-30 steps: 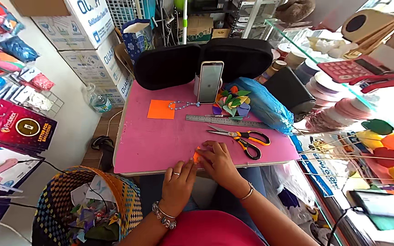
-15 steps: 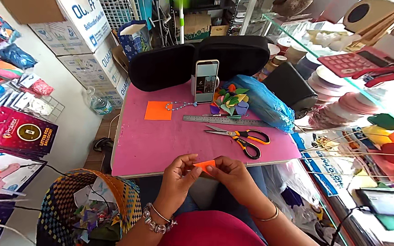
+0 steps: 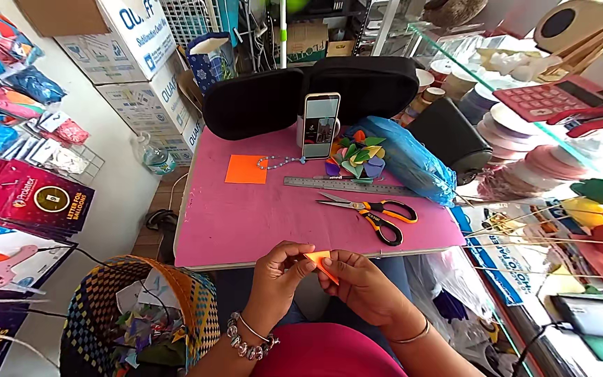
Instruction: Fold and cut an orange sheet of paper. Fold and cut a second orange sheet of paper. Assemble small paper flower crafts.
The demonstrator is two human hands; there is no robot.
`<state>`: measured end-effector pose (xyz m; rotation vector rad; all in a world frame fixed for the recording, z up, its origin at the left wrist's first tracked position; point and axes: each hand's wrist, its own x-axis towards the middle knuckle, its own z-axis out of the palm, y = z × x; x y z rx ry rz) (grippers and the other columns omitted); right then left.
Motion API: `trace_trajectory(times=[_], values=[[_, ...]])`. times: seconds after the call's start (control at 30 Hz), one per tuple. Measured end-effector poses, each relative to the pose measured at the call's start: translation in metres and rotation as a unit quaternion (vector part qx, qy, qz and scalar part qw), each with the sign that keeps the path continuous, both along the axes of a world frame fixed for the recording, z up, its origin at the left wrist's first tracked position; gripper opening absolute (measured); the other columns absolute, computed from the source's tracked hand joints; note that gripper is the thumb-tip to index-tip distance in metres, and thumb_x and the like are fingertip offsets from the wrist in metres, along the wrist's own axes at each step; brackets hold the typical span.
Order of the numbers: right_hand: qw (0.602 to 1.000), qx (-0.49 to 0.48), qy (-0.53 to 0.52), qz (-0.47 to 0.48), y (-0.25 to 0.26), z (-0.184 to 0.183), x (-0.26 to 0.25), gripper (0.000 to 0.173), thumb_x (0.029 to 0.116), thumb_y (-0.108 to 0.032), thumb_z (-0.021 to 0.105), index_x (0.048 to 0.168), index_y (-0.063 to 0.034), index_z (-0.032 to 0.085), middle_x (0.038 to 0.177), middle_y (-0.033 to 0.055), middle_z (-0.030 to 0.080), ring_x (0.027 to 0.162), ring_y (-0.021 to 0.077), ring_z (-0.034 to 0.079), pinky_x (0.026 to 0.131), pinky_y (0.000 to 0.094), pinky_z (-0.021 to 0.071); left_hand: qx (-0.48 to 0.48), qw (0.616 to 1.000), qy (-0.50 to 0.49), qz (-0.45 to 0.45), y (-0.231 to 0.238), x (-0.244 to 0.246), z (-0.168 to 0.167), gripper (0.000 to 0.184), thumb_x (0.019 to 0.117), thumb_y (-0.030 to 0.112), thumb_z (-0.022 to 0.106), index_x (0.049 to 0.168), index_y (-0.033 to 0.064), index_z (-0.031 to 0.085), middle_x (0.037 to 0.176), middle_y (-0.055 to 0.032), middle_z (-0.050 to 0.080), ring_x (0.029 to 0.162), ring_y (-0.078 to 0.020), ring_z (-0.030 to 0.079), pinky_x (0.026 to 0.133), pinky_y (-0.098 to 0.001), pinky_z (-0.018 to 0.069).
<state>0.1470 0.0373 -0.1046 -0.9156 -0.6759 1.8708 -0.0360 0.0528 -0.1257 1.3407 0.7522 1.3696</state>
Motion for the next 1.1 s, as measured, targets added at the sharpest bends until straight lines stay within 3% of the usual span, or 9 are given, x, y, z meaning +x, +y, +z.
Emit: trace_trajectory(times=[0.17,0.47,0.8,0.93,1.0,1.1], values=[[0.998,-0.039,0.042,0.028,-0.002,0.002,-0.001,0.016,0.0993,-0.008,0.058,0.089,-0.0057,0.07,0.079,0.007,0.073,0.068,0.0099,0.07,0.065,0.0229,0.0586,0.048,0.999,-0.007,-0.002,0.004,-0.003,-0.007,0.014,0.0933,0.019,0.073,0.104,0.0107,0.076,0.102,0.0039,0.072,0.092,-0.0025,0.068,0.08,-0.0188,0.0578],[0.984,-0.064,0.125,0.106,-0.006,-0.005,0.0,0.014,0.0987,-0.014,0.062,0.093,-0.0076,0.073,0.078,0.0052,0.072,0.067,0.0095,0.07,0.065,0.0229,0.0593,0.085,0.994,-0.009,-0.068,0.011,-0.017,-0.006,0.011,0.0921,0.023,0.075,0.098,0.0142,0.078,0.095,0.0046,0.07,0.093,-0.0018,0.065,0.081,-0.0163,0.0549],[0.972,-0.082,0.163,0.147,-0.009,-0.01,0.002,0.013,0.098,-0.016,0.064,0.091,-0.0085,0.072,0.077,0.0038,0.07,0.067,0.009,0.069,0.066,0.0227,0.059,0.163,0.982,0.029,-0.09,0.016,-0.025,-0.002,0.01,0.0947,0.025,0.072,0.094,0.0144,0.073,0.094,0.0046,0.067,0.099,-0.0051,0.063,0.092,-0.0217,0.0509],[0.972,-0.081,0.169,0.143,-0.011,-0.006,0.001,0.012,0.0978,-0.015,0.064,0.091,-0.0083,0.072,0.078,0.0043,0.07,0.068,0.0095,0.069,0.066,0.0232,0.0591,0.151,0.98,0.008,-0.126,0.018,-0.028,-0.004,0.01,0.0942,0.026,0.073,0.094,0.0158,0.072,0.095,0.0053,0.068,0.103,-0.0063,0.063,0.096,-0.0239,0.0502],[0.987,-0.041,0.122,0.092,-0.014,-0.002,-0.001,0.01,0.0968,-0.011,0.065,0.091,-0.0069,0.073,0.079,0.0058,0.073,0.068,0.0093,0.07,0.066,0.0227,0.0589,0.104,0.986,-0.019,-0.133,0.018,-0.031,-0.004,0.012,0.0952,0.03,0.071,0.098,0.0183,0.073,0.097,0.0073,0.069,0.101,-0.0042,0.064,0.092,-0.0221,0.0525],[0.995,0.095,-0.024,-0.011,-0.018,-0.001,-0.002,0.004,0.0937,-0.006,0.07,0.093,-0.0058,0.073,0.081,0.0053,0.075,0.071,0.0083,0.071,0.069,0.0223,0.0598,0.007,0.996,0.013,-0.091,0.015,-0.037,0.001,0.032,0.0983,0.044,0.061,0.111,0.017,0.073,0.098,0.0082,0.072,0.086,0.0,0.066,0.071,-0.0168,0.0542]])
